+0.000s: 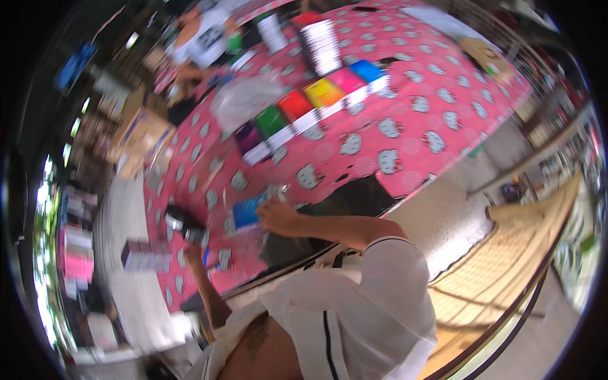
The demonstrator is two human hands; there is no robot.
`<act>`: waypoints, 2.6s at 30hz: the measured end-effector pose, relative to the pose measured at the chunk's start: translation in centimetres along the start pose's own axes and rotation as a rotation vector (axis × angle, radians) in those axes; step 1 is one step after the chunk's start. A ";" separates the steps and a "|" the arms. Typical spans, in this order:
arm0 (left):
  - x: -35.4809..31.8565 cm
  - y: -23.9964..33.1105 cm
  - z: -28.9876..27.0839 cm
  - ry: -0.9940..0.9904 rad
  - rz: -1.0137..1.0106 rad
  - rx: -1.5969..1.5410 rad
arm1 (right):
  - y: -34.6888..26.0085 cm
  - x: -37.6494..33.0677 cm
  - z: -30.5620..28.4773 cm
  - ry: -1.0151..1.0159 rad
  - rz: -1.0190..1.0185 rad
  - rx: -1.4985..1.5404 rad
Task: The person gathers small colorful notebooks from stacks on a table, aligns them into a single pile, and places them into a clear plastic bag.
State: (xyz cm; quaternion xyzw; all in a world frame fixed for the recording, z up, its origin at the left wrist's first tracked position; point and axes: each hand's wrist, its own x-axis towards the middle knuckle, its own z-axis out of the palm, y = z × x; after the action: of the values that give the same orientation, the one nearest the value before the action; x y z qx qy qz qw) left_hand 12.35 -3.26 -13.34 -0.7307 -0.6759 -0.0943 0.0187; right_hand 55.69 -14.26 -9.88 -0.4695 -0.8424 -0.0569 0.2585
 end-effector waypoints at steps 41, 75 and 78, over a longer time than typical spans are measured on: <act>-0.1 11.5 -3.1 0.592 -0.292 -0.549 | 4.8 8.0 -11.1 -0.085 -0.076 0.397; 4.8 19.3 -14.4 -0.286 0.660 -1.018 | 3.5 6.5 -9.8 -0.058 0.382 0.631; 5.8 22.8 -13.4 -0.076 0.867 -0.754 | 3.7 5.5 -5.4 0.016 -0.187 0.441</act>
State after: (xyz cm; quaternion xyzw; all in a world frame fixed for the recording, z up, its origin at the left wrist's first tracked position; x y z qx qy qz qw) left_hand 33.84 -1.59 3.04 -0.8999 -0.2346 -0.2865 -0.2305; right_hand 58.43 -9.82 -3.11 -0.3212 -0.8722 0.1009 0.3549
